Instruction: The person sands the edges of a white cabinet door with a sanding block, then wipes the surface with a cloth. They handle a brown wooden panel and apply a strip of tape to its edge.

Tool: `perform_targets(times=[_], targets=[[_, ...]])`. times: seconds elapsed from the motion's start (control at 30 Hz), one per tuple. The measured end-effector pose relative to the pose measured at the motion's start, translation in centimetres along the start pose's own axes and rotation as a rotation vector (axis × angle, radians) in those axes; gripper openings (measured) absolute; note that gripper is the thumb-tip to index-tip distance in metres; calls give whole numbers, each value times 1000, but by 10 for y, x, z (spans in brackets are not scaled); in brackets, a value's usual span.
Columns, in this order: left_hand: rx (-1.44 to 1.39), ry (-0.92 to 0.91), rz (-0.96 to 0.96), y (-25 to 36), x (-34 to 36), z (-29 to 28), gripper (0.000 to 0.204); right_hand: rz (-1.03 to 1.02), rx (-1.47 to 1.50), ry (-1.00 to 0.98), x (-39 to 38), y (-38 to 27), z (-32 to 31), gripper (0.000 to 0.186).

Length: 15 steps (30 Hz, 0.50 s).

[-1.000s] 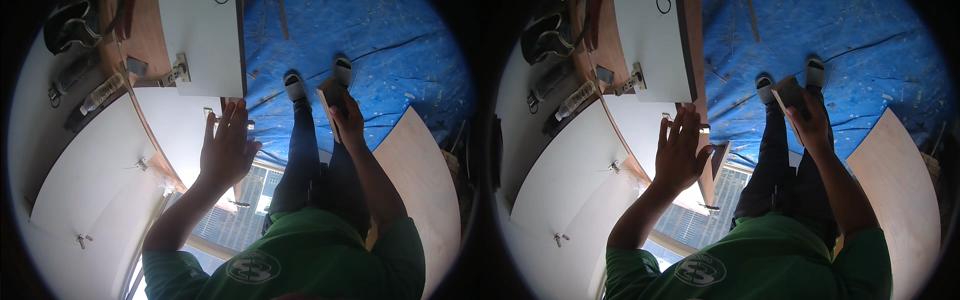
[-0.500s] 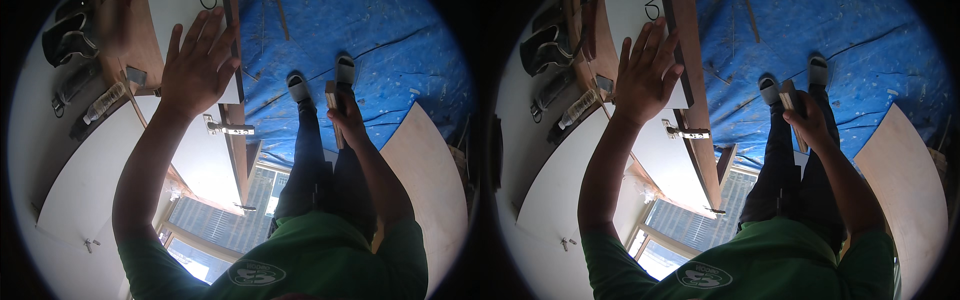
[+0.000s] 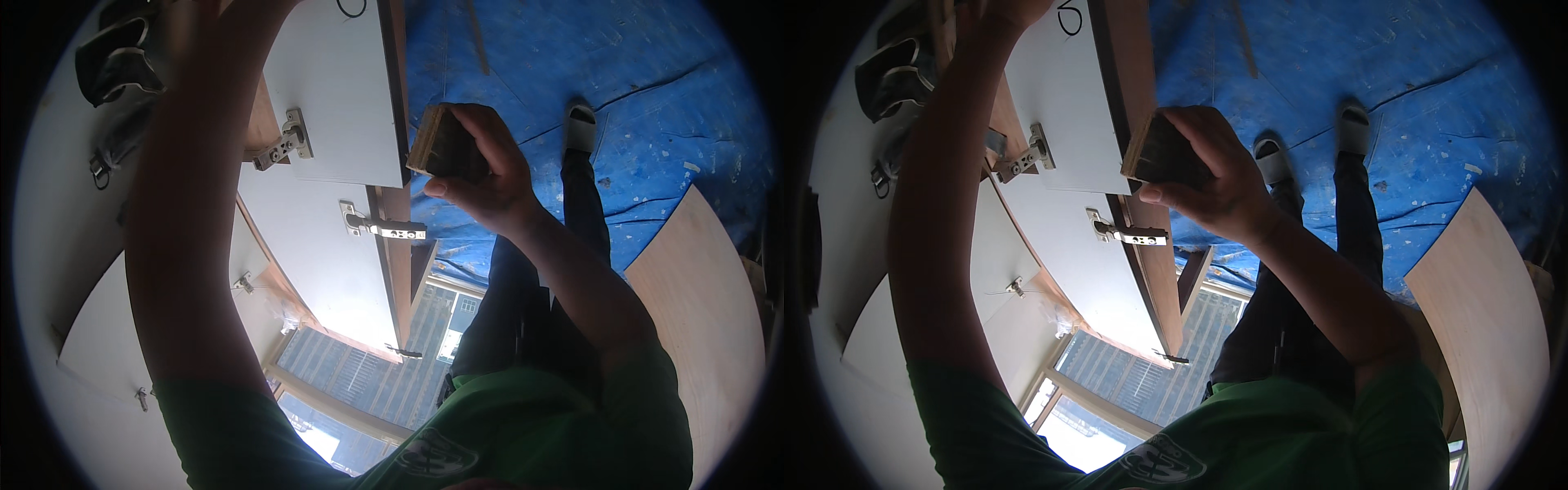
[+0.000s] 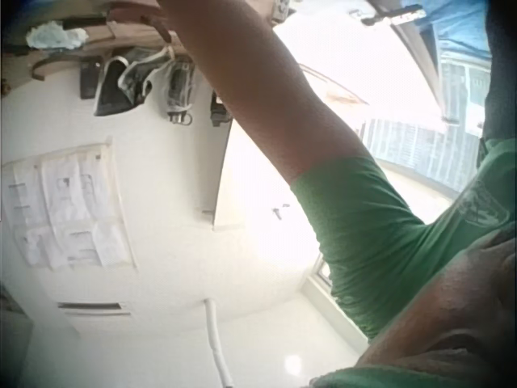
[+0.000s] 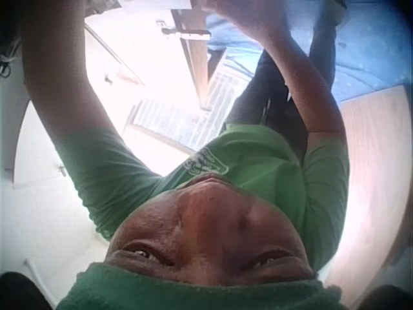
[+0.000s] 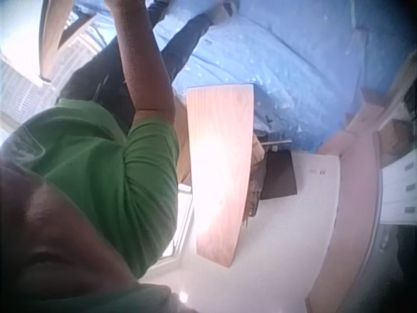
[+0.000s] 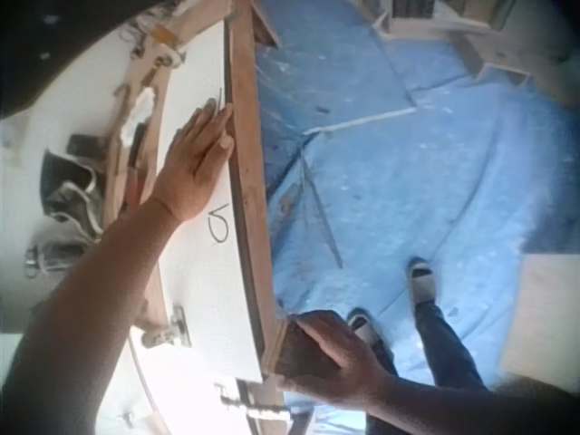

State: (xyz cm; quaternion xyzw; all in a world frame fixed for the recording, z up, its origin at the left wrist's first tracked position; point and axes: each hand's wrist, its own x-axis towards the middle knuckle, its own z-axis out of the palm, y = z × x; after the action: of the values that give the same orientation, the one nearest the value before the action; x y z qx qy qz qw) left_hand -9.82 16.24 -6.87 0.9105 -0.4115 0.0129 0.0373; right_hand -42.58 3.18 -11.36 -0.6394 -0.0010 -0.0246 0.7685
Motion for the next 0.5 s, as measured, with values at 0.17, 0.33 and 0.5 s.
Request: perform_targets(times=[0.17, 0.33, 0.5], targets=[[-137, 110, 16, -4, -2, 4, 58, -24, -105, -59, -29, -9, 21, 90], [-142, 159, 3, 2, -6, 2, 52, -57, -152, -45, -26, 0, 27, 89], [-147, 187, -2, 0, -7, 4, 51, -163, -103, 119, 69, 16, 21, 84]])
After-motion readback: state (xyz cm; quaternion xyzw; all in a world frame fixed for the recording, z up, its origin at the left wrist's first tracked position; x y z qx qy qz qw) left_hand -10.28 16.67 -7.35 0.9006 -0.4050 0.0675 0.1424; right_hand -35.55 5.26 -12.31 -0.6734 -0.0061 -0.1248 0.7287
